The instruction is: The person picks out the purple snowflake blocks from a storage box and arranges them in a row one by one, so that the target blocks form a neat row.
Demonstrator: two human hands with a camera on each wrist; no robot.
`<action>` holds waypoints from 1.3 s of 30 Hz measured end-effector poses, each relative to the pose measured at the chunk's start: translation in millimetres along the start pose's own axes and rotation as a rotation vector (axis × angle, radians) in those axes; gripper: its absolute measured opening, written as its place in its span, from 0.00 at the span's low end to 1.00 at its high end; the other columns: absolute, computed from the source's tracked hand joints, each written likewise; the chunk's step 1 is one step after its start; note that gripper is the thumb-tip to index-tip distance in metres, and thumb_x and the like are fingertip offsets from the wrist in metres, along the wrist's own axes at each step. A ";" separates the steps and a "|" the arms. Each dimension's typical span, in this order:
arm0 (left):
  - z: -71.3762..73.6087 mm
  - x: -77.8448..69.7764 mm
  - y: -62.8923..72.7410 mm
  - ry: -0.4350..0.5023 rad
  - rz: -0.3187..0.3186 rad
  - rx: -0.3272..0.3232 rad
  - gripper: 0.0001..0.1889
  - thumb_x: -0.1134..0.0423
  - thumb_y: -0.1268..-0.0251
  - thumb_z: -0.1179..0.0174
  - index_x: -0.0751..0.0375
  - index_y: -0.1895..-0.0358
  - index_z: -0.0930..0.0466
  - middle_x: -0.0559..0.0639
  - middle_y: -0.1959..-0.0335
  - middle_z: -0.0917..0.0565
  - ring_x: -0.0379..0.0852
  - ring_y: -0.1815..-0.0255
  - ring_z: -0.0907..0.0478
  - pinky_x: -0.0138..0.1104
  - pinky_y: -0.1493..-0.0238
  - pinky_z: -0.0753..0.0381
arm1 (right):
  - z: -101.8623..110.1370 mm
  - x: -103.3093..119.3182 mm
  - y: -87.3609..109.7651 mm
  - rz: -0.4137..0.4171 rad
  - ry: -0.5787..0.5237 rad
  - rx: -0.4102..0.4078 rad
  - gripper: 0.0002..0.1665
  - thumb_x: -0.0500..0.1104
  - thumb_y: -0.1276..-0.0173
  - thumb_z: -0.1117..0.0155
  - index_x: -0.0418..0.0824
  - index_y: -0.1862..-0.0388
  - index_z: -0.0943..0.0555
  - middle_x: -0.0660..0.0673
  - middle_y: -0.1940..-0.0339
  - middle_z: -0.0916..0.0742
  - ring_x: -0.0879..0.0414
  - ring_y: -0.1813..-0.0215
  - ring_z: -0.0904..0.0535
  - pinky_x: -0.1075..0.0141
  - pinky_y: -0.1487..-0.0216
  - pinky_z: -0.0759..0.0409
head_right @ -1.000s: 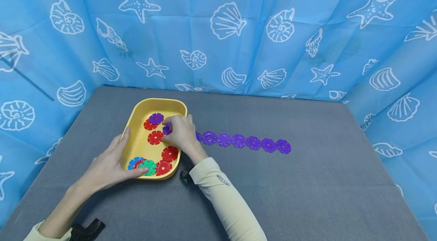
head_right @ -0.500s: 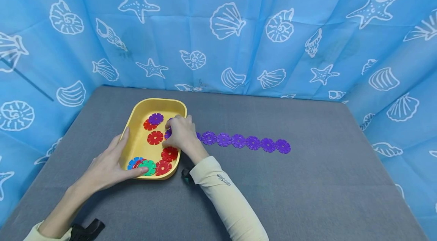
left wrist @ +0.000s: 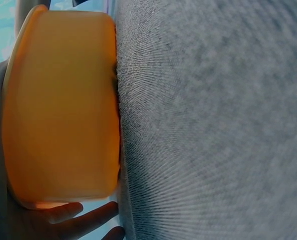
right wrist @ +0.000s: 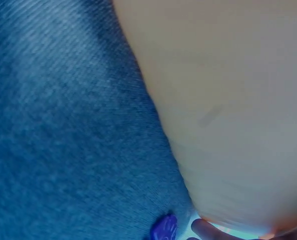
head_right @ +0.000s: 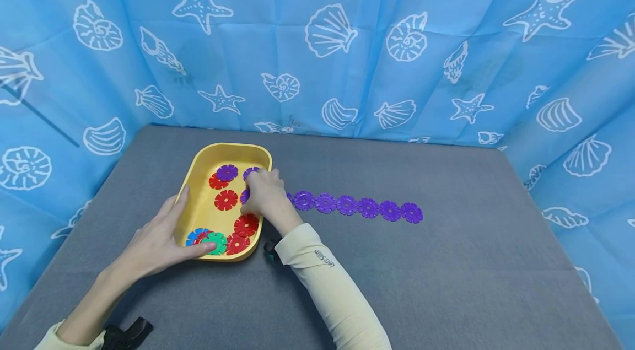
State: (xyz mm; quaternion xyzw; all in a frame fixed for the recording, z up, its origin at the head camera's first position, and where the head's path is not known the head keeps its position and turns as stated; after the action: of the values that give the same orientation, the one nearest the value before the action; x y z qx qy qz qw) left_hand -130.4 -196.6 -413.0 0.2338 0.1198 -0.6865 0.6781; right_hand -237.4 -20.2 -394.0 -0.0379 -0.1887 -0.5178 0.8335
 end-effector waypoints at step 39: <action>-0.9 0.3 0.3 0.013 -0.004 -0.015 0.71 0.21 0.52 0.36 0.50 0.16 0.71 0.64 0.21 0.46 0.62 0.40 0.26 0.58 0.48 0.17 | 10.6 -3.3 8.1 0.065 -0.170 -0.325 0.27 0.51 0.42 0.24 0.38 0.46 0.13 0.42 0.56 0.15 0.52 0.58 0.20 0.62 0.56 0.15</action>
State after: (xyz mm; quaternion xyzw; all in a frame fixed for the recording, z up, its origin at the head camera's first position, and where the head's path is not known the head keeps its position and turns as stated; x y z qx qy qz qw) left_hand -129.9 -196.4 -413.9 0.2330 0.1296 -0.6855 0.6775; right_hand -234.5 -10.9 -384.2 -0.2215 -0.1710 -0.5094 0.8138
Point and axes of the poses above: each hand's wrist, its own y-axis away from the middle knuckle, its own z-axis out of the back of the hand, x = y × z, the point moved 6 cm from there along -y, towards the middle knuckle
